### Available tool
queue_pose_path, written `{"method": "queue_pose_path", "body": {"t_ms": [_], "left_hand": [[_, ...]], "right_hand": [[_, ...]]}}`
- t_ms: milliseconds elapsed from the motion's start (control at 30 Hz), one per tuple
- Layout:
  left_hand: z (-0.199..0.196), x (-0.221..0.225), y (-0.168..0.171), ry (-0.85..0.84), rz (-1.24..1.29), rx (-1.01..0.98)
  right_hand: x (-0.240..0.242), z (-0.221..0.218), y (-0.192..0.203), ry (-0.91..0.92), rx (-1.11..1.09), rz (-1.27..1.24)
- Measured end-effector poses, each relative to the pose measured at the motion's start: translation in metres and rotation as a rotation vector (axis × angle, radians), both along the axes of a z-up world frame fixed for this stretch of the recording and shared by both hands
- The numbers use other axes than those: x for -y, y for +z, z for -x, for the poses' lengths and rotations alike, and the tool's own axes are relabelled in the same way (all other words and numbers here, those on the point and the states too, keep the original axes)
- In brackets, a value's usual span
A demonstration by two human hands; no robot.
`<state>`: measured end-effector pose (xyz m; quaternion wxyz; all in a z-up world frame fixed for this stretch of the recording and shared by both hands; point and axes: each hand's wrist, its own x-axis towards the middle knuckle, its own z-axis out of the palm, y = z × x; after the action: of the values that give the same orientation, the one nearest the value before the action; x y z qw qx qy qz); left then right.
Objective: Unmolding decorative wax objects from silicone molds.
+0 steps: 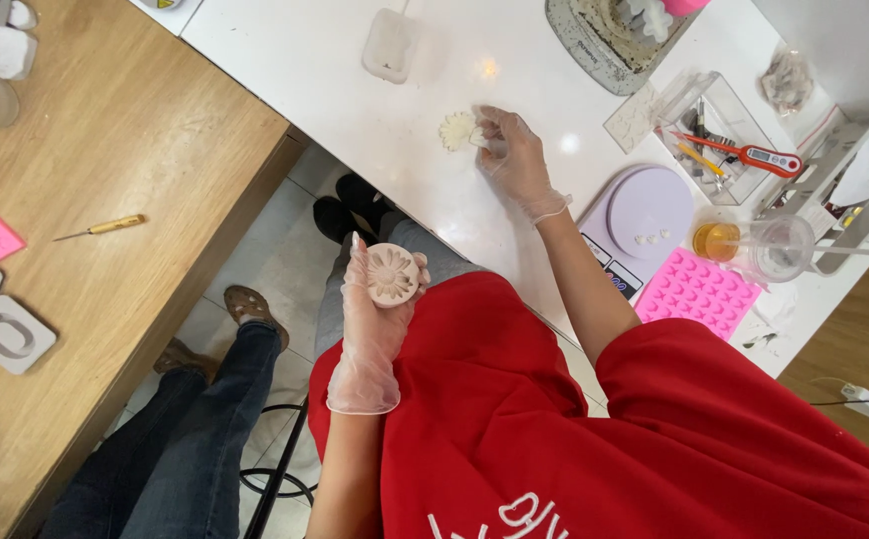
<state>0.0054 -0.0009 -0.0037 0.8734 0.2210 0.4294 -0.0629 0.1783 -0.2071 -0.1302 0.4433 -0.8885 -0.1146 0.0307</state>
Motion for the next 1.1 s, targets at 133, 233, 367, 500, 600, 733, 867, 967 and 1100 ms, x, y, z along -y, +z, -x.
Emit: {"method": "queue_pose_path", "body": {"t_ms": [133, 233, 367, 500, 600, 733, 867, 967, 1100], "left_hand": [[0.0, -0.001, 0.001, -0.014, -0.007, 0.029], [0.001, -0.002, -0.002, -0.021, -0.001, 0.034], [0.002, -0.003, -0.005, -0.016, 0.03, 0.039], [0.003, -0.005, -0.006, -0.019, 0.027, 0.047], [0.005, -0.007, -0.006, -0.027, 0.014, 0.062], [0.005, -0.005, -0.012, -0.004, 0.017, 0.046], [0.006, -0.005, -0.011, -0.018, 0.008, 0.051], [0.005, -0.004, -0.009, -0.024, 0.0, 0.053], [0.005, -0.004, -0.012, -0.014, 0.02, 0.086]], "right_hand": [[0.002, 0.0, 0.004, 0.033, 0.013, 0.007], [0.004, -0.002, -0.001, 0.041, 0.021, 0.015], [0.002, -0.002, -0.001, 0.047, 0.006, 0.027], [-0.002, -0.001, -0.001, 0.051, -0.003, 0.027], [-0.003, 0.0, 0.0, 0.035, 0.033, 0.02], [-0.002, -0.002, 0.0, 0.044, 0.055, 0.018], [-0.002, -0.002, 0.0, 0.053, 0.035, 0.029], [-0.002, -0.001, 0.003, 0.042, 0.021, 0.029], [-0.001, 0.002, 0.023, 0.014, -0.021, 0.049]]}}
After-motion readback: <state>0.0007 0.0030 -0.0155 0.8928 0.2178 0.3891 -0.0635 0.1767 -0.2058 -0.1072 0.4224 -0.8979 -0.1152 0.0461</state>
